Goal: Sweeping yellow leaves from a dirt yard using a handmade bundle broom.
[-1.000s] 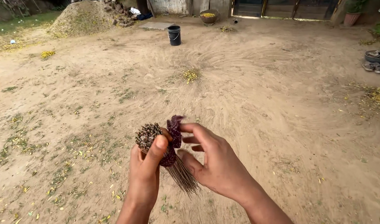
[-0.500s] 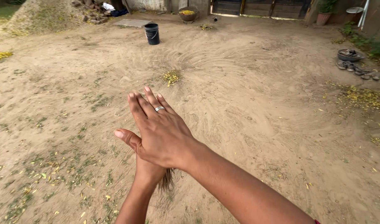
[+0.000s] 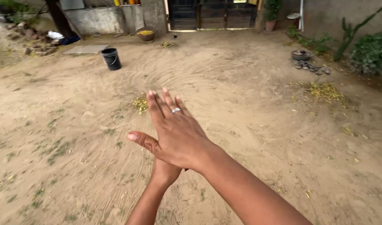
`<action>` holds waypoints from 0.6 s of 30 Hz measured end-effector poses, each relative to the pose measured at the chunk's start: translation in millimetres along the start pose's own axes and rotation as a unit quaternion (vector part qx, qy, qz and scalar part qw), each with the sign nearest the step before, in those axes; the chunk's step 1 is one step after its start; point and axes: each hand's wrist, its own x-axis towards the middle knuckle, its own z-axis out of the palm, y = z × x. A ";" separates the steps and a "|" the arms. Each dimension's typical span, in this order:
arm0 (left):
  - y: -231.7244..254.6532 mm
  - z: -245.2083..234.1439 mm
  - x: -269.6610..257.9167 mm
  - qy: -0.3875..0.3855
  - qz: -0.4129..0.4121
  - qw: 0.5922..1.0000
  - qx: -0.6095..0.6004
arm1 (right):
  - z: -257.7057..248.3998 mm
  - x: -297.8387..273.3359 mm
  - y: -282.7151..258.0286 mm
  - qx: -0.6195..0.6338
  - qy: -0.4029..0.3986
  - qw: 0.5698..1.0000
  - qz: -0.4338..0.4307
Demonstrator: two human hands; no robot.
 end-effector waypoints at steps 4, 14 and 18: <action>-13.8 41.5 42.6 -0.082 -0.035 0.990 0.113 | -8.0 -17.9 54.2 -0.043 0.053 0.991 0.111; -21.9 225.6 102.1 -0.255 -0.041 0.953 0.159 | -83.5 -109.8 164.4 -0.100 -0.023 0.917 0.385; -20.4 306.1 114.0 -0.252 -0.019 0.960 0.118 | -104.9 -155.6 218.9 -0.155 0.046 0.907 0.389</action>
